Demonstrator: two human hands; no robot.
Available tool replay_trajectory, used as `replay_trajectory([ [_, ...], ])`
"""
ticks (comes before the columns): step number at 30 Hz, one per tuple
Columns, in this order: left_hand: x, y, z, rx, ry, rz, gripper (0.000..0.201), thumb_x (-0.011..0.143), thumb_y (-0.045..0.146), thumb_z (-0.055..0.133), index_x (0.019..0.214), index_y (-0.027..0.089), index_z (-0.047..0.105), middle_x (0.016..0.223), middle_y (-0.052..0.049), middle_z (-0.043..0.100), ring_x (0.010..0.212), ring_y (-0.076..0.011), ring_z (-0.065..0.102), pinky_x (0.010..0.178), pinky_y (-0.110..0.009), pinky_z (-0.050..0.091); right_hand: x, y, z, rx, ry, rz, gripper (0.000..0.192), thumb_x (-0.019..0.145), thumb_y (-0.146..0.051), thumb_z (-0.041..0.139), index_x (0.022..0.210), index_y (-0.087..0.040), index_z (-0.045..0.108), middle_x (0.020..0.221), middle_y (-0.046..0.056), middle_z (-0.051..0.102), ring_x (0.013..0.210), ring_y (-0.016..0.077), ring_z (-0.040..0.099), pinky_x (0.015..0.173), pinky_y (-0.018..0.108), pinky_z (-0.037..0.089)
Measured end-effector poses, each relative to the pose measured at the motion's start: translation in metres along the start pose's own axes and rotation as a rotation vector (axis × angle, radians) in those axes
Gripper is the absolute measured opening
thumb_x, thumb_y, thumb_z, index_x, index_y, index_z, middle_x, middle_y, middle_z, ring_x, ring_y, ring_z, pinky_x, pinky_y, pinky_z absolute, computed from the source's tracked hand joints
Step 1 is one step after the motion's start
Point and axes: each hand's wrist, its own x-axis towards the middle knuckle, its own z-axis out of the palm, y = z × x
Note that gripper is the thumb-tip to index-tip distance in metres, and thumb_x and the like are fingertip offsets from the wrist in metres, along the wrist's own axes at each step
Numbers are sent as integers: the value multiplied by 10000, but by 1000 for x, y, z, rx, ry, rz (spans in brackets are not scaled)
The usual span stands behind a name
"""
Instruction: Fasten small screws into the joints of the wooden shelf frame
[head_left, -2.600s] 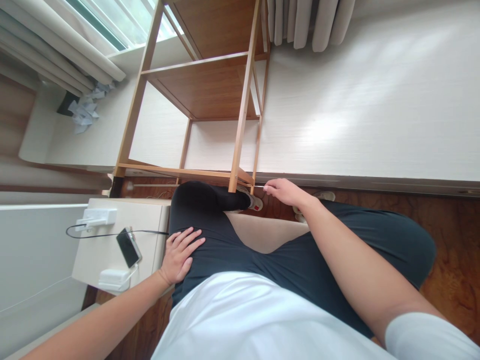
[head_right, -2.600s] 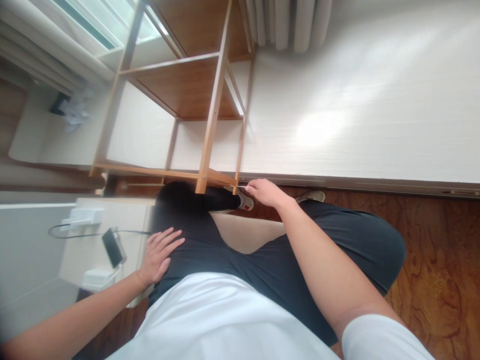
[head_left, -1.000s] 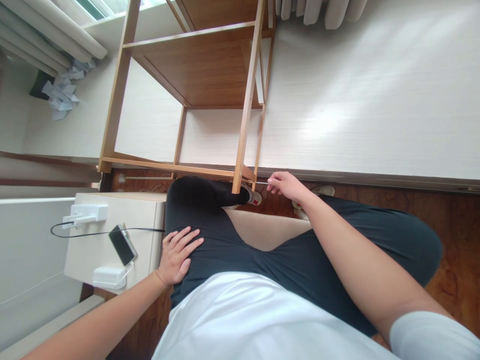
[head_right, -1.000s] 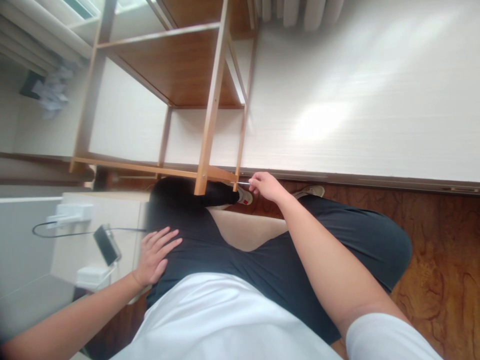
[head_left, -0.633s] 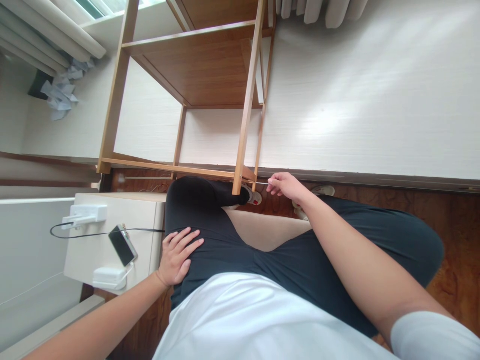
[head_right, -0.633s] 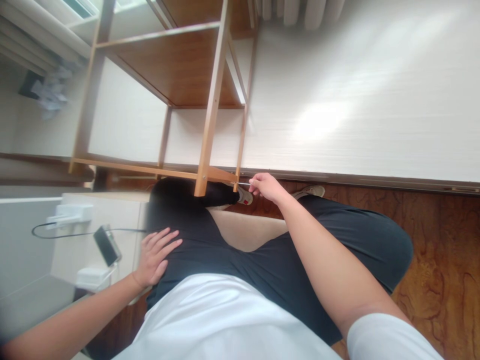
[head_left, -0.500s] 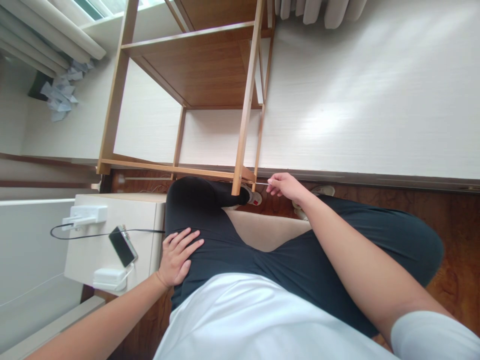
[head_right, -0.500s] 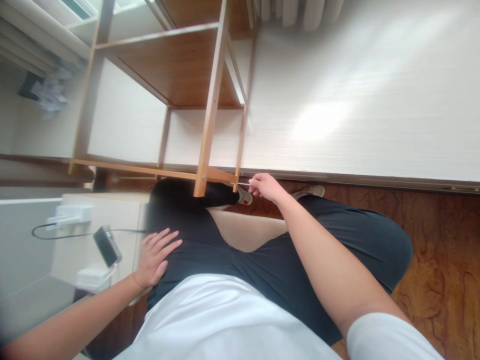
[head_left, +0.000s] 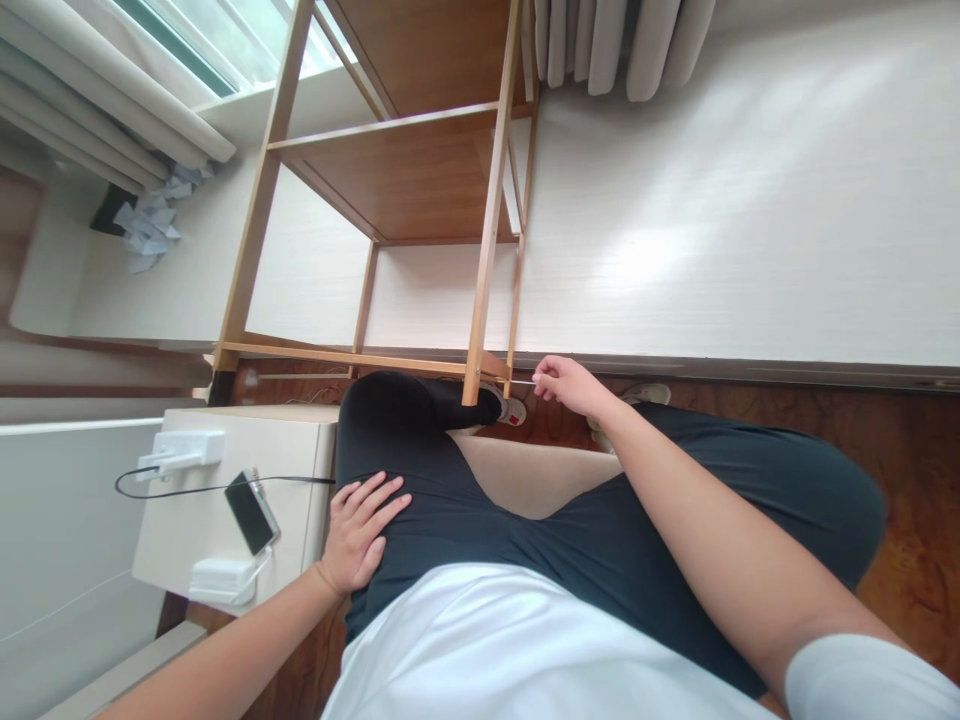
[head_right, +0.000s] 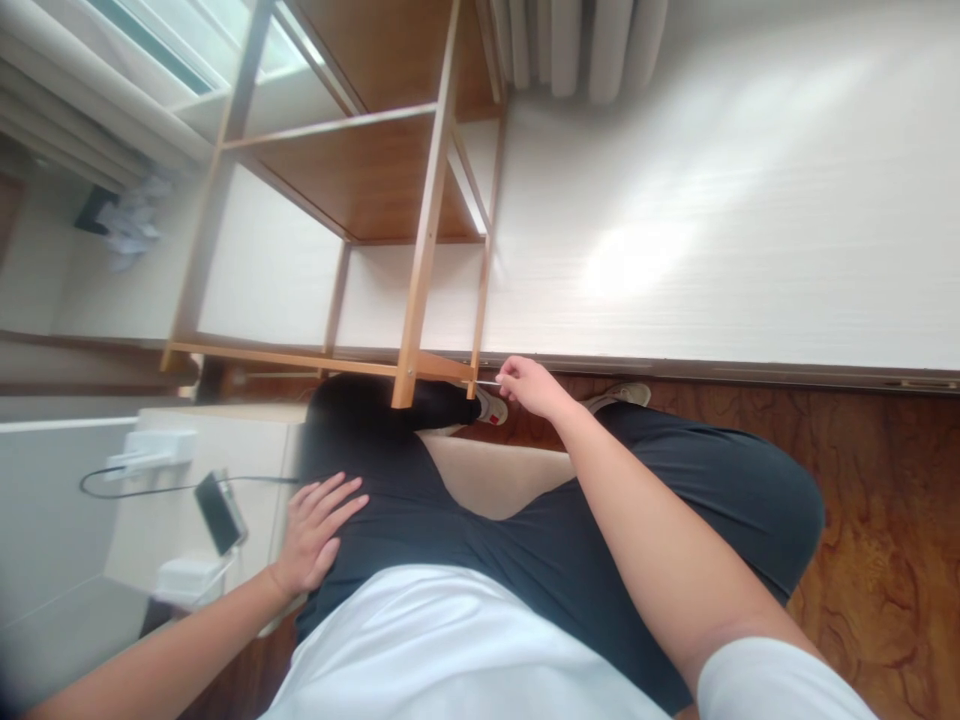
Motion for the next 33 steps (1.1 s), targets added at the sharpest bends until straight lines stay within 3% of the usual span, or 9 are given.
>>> replay_trajectory([
  [8,2,1,-3,16,7,14,539,969,375,328,1397,261,636,1429,-108,635,1425,-305,465,1142,-517,286,-3,4,-9,-286,55,-182,151,857,-337,705,940,-236,630,837,-5,708,718,159,618,642,269,430],
  [17,2,0,-4,35,-6,9,541,963,362,348,1413,261,631,1437,-107,629,1424,-305,461,1154,-511,286,-3,3,-9,-280,74,-263,158,833,-217,705,956,-245,610,822,-20,708,726,160,618,695,274,440],
  [33,4,1,-6,27,2,23,538,968,356,337,1407,248,629,1439,-117,623,1429,-311,452,1137,-523,297,-5,0,-12,-342,70,-249,119,857,-243,703,915,-246,599,863,3,711,752,175,609,696,284,423],
])
